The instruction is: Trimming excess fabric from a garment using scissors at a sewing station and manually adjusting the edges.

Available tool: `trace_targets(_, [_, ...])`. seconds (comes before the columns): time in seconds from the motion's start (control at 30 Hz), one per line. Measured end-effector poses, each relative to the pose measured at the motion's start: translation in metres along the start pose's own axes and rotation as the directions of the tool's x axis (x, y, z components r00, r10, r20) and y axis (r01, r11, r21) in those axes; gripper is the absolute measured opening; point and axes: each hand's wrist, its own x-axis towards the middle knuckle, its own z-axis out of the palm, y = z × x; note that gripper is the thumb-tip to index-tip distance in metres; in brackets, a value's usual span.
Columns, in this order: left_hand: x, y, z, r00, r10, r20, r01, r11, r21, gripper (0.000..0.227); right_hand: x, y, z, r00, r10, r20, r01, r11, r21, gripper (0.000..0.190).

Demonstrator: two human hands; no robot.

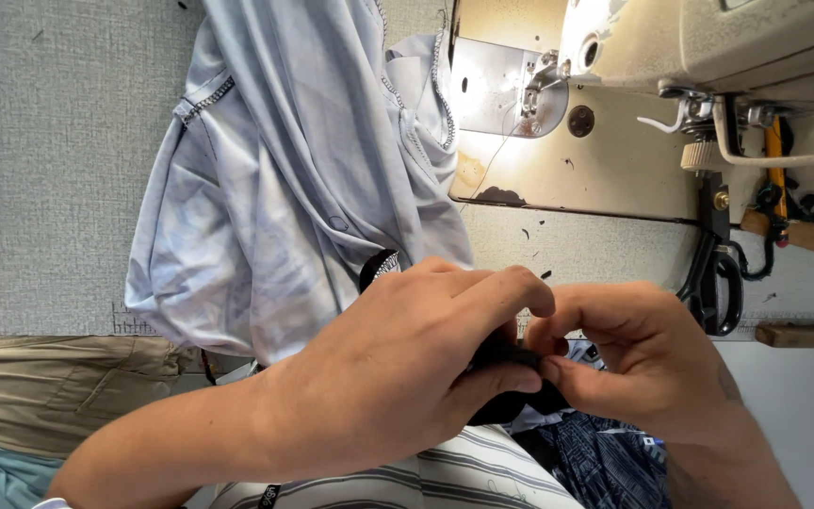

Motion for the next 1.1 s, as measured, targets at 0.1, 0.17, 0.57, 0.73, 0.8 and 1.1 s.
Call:
trace_targets(0.1, [0.003, 0.001, -0.004, 0.998, -0.012, 0.067, 0.019, 0.995, -0.096, 0.027, 0.006, -0.006, -0.002, 0.995, -0.022, 0.095, 0.015, 0.996, 0.083, 0.011])
trace_targets(0.17, [0.006, -0.001, -0.007, 0.996, 0.003, 0.091, 0.011, 0.989, -0.150, 0.026, 0.007, -0.005, -0.002, 0.990, -0.051, 0.132, 0.035, 0.992, 0.124, 0.018])
trace_targets(0.57, [0.011, -0.011, -0.015, 1.000, -0.013, -0.017, 0.006, 0.933, -0.361, 0.019, 0.012, 0.003, 0.005, 0.979, -0.167, 0.119, 0.125, 0.946, 0.298, 0.022])
trace_targets(0.73, [0.022, -0.004, -0.012, 0.983, -0.130, 0.131, 0.179, 0.848, -0.499, 0.029, 0.008, 0.005, -0.001, 0.960, -0.209, 0.185, 0.174, 0.966, 0.190, 0.016])
trace_targets(0.8, [0.023, -0.007, -0.004, 0.975, -0.162, 0.152, 0.221, 0.766, -0.604, 0.026, 0.007, 0.010, -0.001, 0.963, -0.193, 0.186, 0.157, 0.969, 0.191, 0.015])
trace_targets(1.1, [0.026, -0.004, -0.006, 0.981, -0.183, 0.068, 0.190, 0.824, -0.534, 0.046, 0.006, 0.008, 0.002, 0.982, -0.147, 0.118, 0.096, 0.928, 0.359, 0.017])
